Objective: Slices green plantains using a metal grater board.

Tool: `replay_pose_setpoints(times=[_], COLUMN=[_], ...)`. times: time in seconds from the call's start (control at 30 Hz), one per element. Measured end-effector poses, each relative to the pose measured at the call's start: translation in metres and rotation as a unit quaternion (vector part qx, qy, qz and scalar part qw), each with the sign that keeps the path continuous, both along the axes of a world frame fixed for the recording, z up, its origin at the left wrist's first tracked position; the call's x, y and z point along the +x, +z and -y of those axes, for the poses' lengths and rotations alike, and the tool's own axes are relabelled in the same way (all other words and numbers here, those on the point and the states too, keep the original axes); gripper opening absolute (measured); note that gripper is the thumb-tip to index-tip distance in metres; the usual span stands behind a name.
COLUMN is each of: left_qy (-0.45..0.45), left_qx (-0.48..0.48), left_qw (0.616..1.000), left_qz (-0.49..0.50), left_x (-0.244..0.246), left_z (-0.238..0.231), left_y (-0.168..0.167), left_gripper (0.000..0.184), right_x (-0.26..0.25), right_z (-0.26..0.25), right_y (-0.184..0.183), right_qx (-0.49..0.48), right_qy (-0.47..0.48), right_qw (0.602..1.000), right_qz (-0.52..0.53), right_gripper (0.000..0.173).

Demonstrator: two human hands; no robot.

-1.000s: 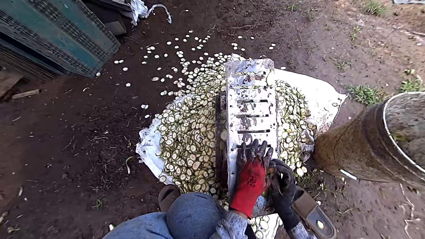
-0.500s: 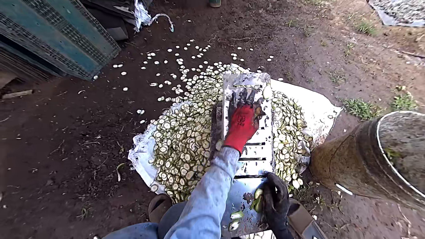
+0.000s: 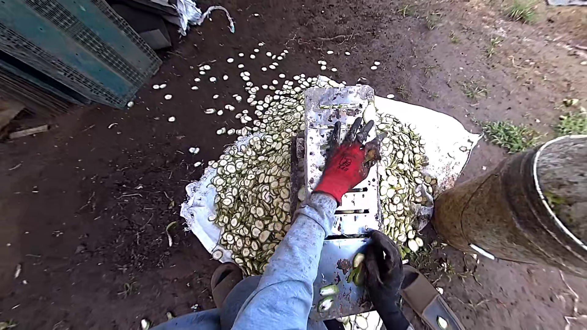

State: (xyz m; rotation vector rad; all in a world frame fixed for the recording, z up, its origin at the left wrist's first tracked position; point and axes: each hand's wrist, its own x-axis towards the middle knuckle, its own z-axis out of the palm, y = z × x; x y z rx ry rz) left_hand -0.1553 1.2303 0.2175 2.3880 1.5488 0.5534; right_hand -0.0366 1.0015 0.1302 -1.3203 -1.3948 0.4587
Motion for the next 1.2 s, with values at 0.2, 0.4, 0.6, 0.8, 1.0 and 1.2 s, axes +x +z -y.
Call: replay_pose_setpoints(times=[0.2,0.4,0.6,0.8,1.0,1.2], left_qy=[0.065,0.041,0.084,0.059,0.113,0.134], left_qx=[0.011,0.015,0.043,0.02,0.028,-0.02], left_qw=[0.997,0.999,0.995,0.997,0.992,0.991], left_qz=[0.032,-0.009,-0.025,-0.054,-0.038,-0.013], left_x=[-0.002,-0.02,-0.028,-0.036,-0.026,-0.027], left_z=[0.005,0.041,-0.076,-0.098,-0.123,-0.141], left_y=[0.0,-0.009,0.005,0.015,0.026,0.047], left_gripper=[0.057,0.063,0.07,0.077,0.064,0.048], right_x=[0.001,-0.003,-0.006,-0.002,0.001,0.004], right_z=[0.002,0.004,0.0,0.0,-0.002,-0.005], right_y=[-0.002,-0.001,-0.005,-0.003,-0.002,-0.006], right_qx=[0.012,0.004,0.016,0.012,0.025,0.023], right_qy=[0.009,0.009,-0.005,-0.001,-0.002,-0.006], right_qw=[1.0,1.0,1.0,1.0,0.998,0.996], right_qz=[0.011,0.022,0.02,0.021,0.062,0.087], right_gripper=[0.031,0.032,0.029,0.029,0.028,0.03])
